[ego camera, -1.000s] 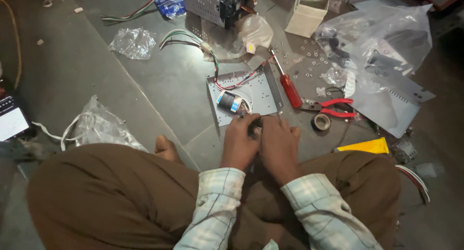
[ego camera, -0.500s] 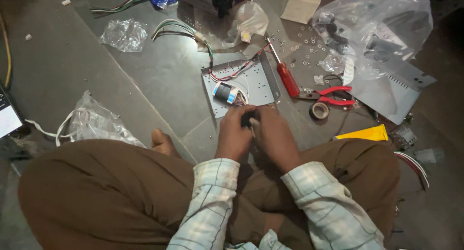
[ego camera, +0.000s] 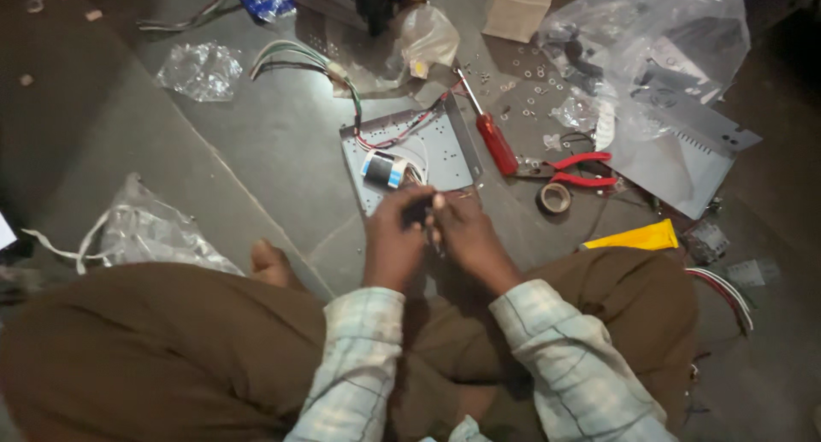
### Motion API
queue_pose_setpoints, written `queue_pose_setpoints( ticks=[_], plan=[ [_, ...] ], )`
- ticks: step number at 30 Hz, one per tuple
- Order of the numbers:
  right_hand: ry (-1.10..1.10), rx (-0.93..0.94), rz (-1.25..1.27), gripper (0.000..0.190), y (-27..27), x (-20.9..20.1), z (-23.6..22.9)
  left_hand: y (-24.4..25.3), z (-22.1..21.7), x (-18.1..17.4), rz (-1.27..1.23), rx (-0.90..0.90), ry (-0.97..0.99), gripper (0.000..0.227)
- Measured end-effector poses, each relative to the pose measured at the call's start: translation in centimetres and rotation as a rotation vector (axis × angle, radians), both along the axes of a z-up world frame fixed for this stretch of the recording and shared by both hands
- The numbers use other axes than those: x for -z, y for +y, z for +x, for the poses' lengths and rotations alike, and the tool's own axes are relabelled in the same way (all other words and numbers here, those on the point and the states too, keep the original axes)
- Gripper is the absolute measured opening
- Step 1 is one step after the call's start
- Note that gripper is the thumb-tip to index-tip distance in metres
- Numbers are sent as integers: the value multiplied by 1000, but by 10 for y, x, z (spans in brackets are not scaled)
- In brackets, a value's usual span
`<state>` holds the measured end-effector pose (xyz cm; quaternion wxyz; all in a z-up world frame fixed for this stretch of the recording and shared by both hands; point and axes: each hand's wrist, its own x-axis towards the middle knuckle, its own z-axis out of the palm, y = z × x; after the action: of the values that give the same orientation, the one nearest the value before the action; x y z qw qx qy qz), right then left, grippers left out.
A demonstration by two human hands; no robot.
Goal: The person sits on the floor assembling an electronic device. They strip wires, insert a small black component into a metal box, and use pliers to crimp connectors onto the wires.
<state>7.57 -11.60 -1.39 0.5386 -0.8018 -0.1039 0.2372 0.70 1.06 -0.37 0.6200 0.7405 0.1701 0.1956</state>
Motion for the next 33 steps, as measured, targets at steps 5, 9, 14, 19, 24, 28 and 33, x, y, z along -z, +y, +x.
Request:
queue_pose_setpoints(
  ticks=[5,9,14,19,24,28,33],
  plan=[
    [-191,48,-113,39,-12,-40,4,21,2,6,-565,0,2,56],
    [-216,16,-17,32,-16,-64,4,26,1,-5,-762,-13,4,53],
    [-685,-194,-9,22,-3,-70,-3,26,0,-9,-837,-5,97,42],
    [-882,-311,-286,21,12,-70,-10,19,7,-11,-644,-15,65,40],
    [-838,-320,-449,13,9,-66,-18,5,-1,-26,-203,-51,88,38],
    [-744,-347,-470,12,2,-52,-22,-3,-7,-32,-119,-81,205,35],
    [-671,-312,-388,19,5,-28,-21,-3,-8,-29,-64,-156,188,36]
  ],
)
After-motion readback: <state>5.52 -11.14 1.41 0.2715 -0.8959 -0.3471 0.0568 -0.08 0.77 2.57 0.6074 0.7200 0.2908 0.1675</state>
